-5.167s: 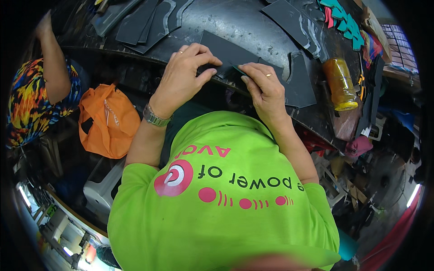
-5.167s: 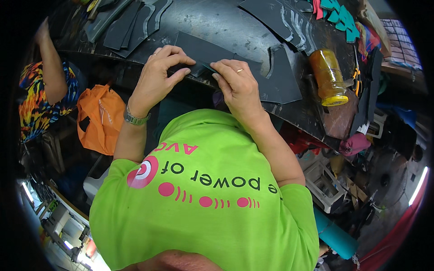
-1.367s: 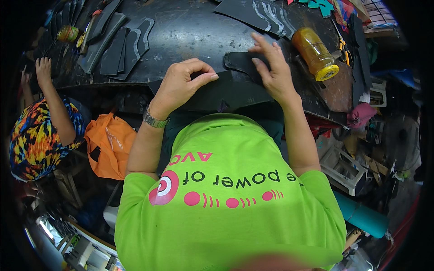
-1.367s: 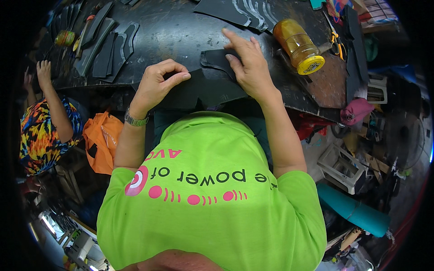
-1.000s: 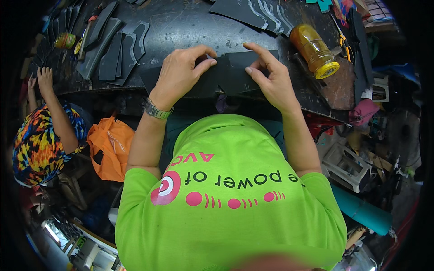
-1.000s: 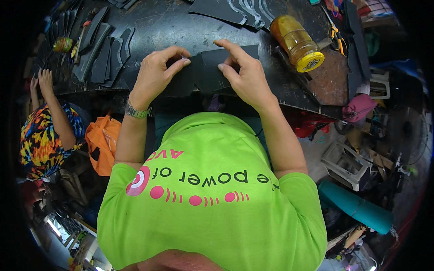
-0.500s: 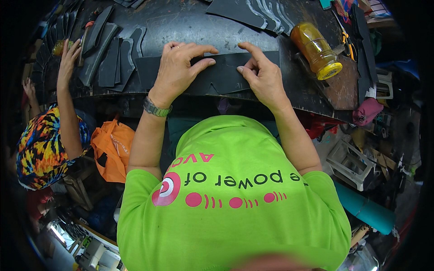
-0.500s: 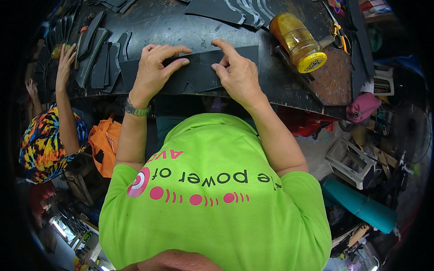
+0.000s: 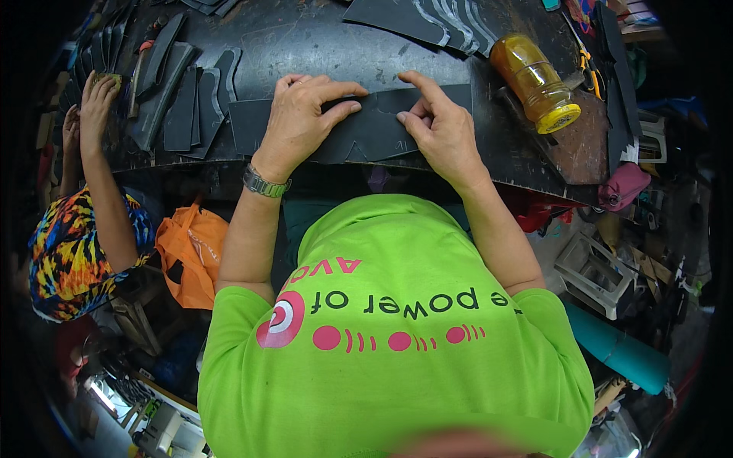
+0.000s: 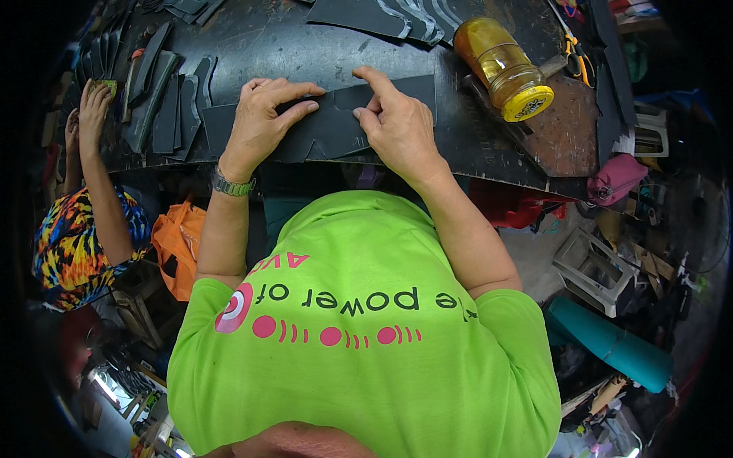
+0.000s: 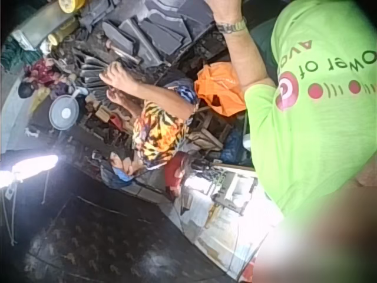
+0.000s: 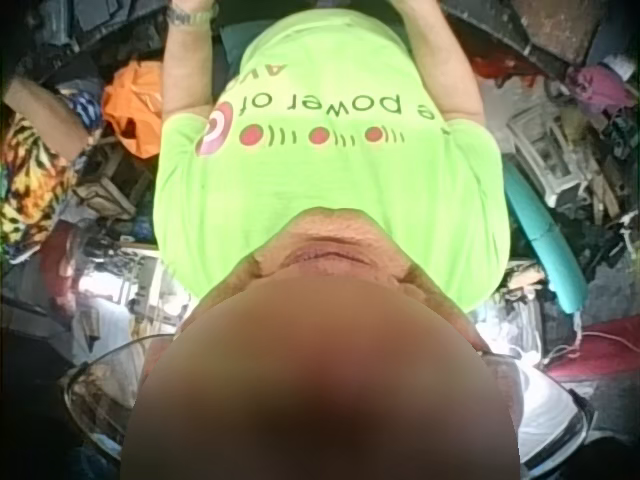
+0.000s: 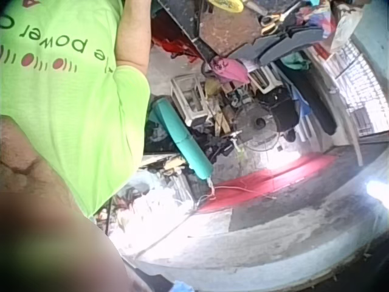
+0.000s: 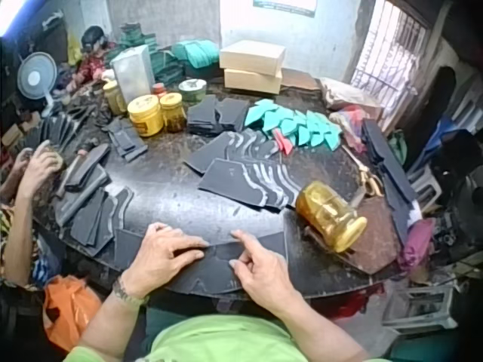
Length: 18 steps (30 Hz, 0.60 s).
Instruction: The person repeatedly picks up small black plastic pieces from a table, aligns them with other pieces, and places them back down. The person handles the pieces one at a time, occasionally moving a yellow jar aside to access more parts.
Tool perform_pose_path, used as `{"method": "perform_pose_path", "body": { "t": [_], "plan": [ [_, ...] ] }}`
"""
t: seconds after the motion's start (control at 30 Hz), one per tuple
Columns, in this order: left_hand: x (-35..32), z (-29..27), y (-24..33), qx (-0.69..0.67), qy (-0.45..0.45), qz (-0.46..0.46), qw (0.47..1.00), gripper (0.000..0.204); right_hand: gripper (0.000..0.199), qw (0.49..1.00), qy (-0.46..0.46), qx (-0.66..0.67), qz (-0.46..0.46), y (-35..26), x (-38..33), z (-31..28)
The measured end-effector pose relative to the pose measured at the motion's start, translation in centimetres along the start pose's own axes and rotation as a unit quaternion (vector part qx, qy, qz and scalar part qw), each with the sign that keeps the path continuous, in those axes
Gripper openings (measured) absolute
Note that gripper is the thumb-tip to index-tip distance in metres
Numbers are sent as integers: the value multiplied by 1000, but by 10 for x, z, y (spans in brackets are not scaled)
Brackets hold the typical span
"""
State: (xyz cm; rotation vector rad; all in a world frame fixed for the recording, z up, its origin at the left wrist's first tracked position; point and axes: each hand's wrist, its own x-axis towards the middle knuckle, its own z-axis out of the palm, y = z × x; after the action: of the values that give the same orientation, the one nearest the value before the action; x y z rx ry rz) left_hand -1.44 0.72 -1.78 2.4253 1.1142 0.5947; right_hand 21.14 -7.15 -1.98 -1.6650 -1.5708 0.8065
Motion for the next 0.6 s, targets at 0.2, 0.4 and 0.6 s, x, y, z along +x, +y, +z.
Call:
{"method": "perform_pose_path", "body": {
  "t": [0.2, 0.4, 0.6],
  "plan": [
    [1, 1, -2, -10, 2, 1, 1000, 17, 52, 1000, 0, -1, 3, -1, 1, 0],
    [4, 0, -5, -44, 3, -3, 999, 17, 53, 1000, -17, -10, 11, -3, 3, -3],
    [9, -1, -7, -117, 1, -20, 993, 17, 54, 999, -32, -10, 12, -2, 4, -5]
  ]
}}
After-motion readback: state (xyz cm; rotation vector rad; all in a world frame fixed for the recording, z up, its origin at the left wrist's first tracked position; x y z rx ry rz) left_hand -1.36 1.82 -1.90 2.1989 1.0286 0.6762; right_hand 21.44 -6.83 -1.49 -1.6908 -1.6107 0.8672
